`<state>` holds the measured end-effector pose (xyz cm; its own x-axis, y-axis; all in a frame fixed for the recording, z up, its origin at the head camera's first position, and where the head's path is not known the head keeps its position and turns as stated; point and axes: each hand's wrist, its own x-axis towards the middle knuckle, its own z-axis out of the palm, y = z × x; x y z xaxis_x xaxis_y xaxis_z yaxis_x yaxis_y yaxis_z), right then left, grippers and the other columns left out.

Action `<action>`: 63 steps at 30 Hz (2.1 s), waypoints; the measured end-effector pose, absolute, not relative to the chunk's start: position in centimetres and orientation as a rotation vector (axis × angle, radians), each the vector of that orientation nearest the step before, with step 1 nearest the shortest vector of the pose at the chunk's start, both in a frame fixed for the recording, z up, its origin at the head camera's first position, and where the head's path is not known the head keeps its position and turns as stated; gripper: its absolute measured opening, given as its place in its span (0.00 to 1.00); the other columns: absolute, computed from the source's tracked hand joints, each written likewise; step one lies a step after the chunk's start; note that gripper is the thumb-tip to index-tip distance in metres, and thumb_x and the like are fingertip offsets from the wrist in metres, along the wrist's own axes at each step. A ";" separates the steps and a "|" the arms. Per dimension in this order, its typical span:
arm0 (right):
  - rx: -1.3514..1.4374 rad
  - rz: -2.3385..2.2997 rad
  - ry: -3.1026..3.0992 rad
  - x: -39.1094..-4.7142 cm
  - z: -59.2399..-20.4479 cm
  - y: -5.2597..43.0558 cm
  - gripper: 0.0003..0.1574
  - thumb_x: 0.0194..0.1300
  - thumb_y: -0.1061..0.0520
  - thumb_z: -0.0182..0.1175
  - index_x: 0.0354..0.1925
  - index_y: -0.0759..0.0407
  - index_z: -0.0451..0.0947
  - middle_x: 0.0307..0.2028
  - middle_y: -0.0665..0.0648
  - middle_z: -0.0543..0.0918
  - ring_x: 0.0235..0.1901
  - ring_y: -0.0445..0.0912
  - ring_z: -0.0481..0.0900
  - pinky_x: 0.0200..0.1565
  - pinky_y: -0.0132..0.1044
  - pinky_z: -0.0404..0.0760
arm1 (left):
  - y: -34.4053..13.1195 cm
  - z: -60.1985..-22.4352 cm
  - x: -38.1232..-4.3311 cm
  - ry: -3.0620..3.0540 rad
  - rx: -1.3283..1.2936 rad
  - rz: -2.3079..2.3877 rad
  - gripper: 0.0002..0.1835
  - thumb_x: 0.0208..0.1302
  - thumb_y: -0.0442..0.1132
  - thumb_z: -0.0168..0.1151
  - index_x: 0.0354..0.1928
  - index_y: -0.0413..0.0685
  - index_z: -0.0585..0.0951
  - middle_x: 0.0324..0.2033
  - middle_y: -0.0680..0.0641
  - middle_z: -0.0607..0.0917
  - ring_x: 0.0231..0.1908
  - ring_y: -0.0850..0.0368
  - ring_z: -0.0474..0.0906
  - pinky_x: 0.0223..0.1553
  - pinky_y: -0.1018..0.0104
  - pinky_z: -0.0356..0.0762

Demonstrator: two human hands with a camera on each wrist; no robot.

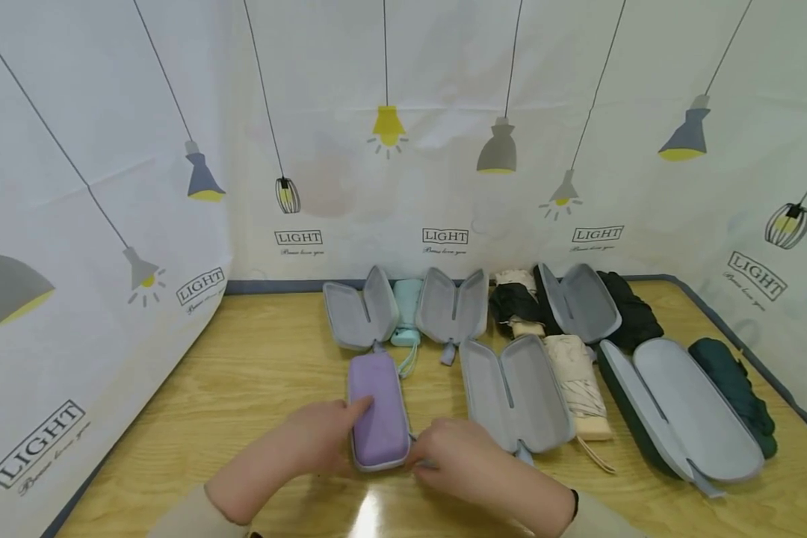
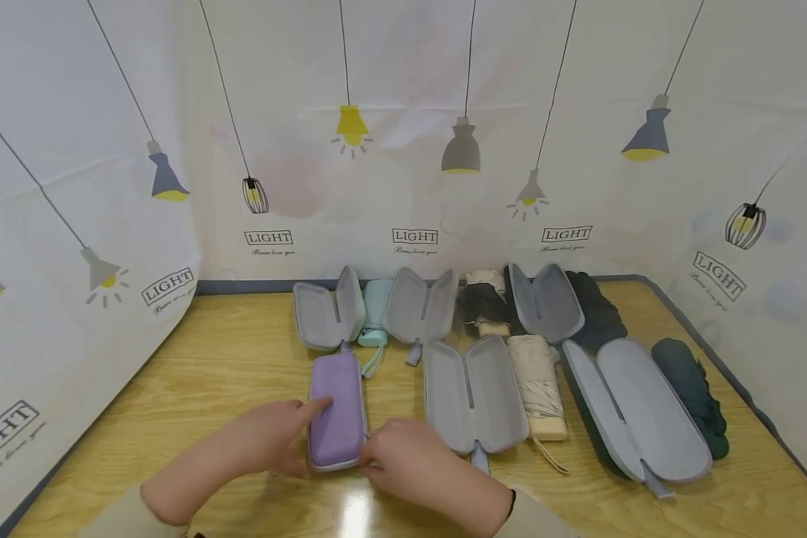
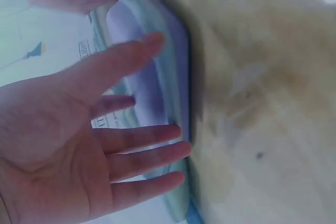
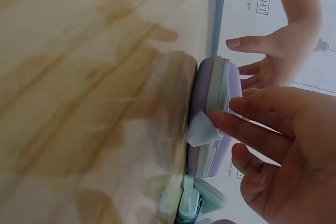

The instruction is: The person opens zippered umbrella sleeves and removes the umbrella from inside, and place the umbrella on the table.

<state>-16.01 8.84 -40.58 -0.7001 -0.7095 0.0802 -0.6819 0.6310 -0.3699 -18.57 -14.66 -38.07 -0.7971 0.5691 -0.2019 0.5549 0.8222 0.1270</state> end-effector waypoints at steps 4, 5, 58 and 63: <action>-1.100 -0.521 2.826 -16.0 -41.0 8.9 0.04 0.57 0.55 0.68 0.32 0.47 0.88 0.28 0.40 0.83 0.31 0.38 0.80 0.33 0.36 0.79 | -14.6 -37.5 -19.6 2.776 0.895 -0.077 0.49 0.38 0.38 0.83 0.67 0.49 0.71 0.54 0.36 0.78 0.50 0.42 0.77 0.45 0.51 0.79; -1.069 -0.513 2.844 -16.1 -41.1 8.9 0.03 0.56 0.55 0.68 0.32 0.48 0.87 0.27 0.41 0.83 0.29 0.38 0.80 0.31 0.36 0.79 | -14.6 -37.6 -20.0 2.785 0.903 -0.113 0.49 0.38 0.36 0.83 0.68 0.52 0.71 0.55 0.35 0.77 0.51 0.41 0.77 0.45 0.51 0.79; -0.732 -0.450 2.973 -18.3 -41.7 9.0 0.19 0.59 0.64 0.63 0.15 0.56 0.70 0.16 0.51 0.72 0.18 0.46 0.71 0.25 0.42 0.74 | -17.8 -40.8 -26.2 2.804 0.922 0.081 0.47 0.36 0.48 0.84 0.62 0.44 0.75 0.58 0.44 0.77 0.58 0.46 0.73 0.58 0.51 0.70; -0.736 -0.465 2.903 -17.8 -41.4 8.3 0.19 0.61 0.64 0.61 0.16 0.55 0.68 0.16 0.49 0.71 0.18 0.42 0.68 0.23 0.38 0.71 | -17.8 -40.6 -25.5 2.838 0.885 0.108 0.47 0.36 0.52 0.83 0.61 0.39 0.76 0.53 0.42 0.79 0.51 0.46 0.77 0.54 0.52 0.73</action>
